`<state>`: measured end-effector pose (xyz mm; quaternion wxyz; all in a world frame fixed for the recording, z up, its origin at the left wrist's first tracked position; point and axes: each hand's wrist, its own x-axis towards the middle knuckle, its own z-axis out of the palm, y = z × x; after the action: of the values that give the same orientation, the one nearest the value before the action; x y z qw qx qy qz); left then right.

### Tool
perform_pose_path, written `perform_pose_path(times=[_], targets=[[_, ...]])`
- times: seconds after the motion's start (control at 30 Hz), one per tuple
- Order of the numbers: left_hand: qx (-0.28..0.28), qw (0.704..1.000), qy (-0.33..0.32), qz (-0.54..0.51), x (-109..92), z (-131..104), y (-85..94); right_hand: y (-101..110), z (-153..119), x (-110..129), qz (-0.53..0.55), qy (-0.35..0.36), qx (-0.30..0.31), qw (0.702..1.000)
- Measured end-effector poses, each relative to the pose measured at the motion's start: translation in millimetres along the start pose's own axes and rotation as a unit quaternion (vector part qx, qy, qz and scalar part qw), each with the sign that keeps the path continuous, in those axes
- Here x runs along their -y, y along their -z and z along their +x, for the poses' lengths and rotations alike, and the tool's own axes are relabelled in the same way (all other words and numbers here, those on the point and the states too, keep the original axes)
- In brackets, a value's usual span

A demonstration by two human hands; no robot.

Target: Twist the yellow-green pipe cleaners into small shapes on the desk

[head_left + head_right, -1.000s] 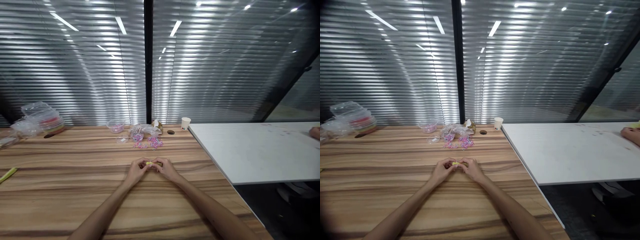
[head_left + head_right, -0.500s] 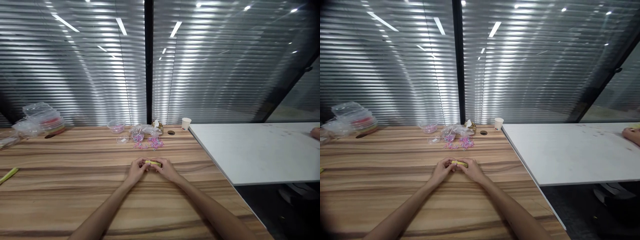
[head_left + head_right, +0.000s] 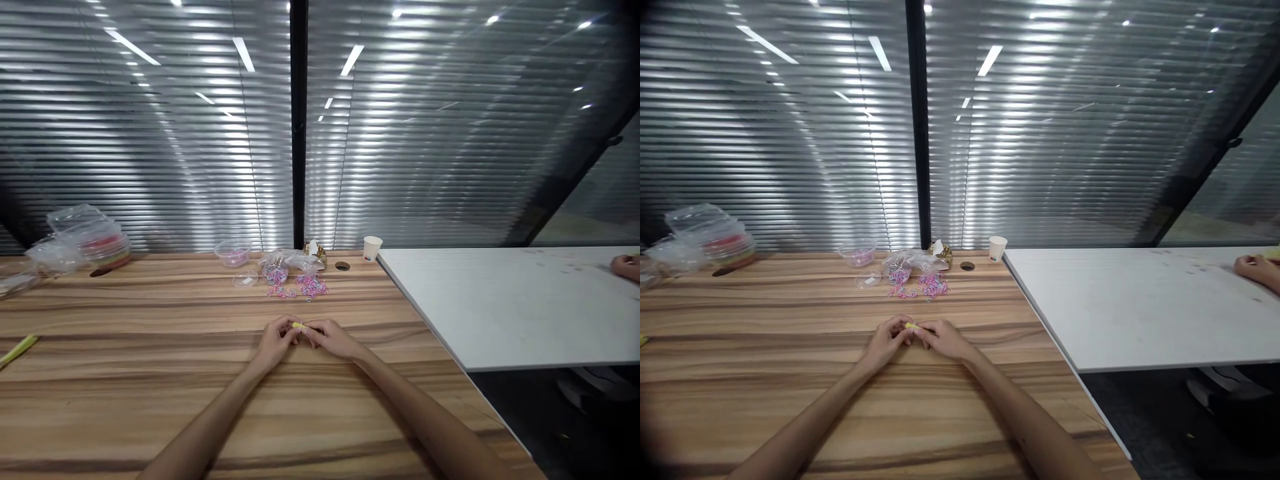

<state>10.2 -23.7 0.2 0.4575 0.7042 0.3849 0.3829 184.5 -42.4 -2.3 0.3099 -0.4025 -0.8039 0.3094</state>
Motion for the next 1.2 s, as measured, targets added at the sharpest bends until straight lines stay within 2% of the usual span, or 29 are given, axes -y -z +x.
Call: perform_pose_path(times=[0.33,0.57,0.93,1.07,1.2], targets=[[0.026,0.999,-0.031,-0.027,13,0,-2.5,-1,-1,-2,-0.013,-0.018,0.006,1.0],[0.02,0.999,-0.032,-0.018,5,-1,-5.2,0,1,-6,0.058,-0.027,0.007,0.998],[0.028,0.996,-0.019,-0.08,1,-1,-8.0,-4,5,-11,0.147,-0.043,-0.053,0.987],[0.021,0.994,0.008,-0.103,3,2,-7.1,-3,4,-8,0.125,-0.049,-0.057,0.989],[0.003,0.992,0.044,-0.118,3,5,-4.9,-1,1,-2,0.048,-0.027,-0.06,0.997]])
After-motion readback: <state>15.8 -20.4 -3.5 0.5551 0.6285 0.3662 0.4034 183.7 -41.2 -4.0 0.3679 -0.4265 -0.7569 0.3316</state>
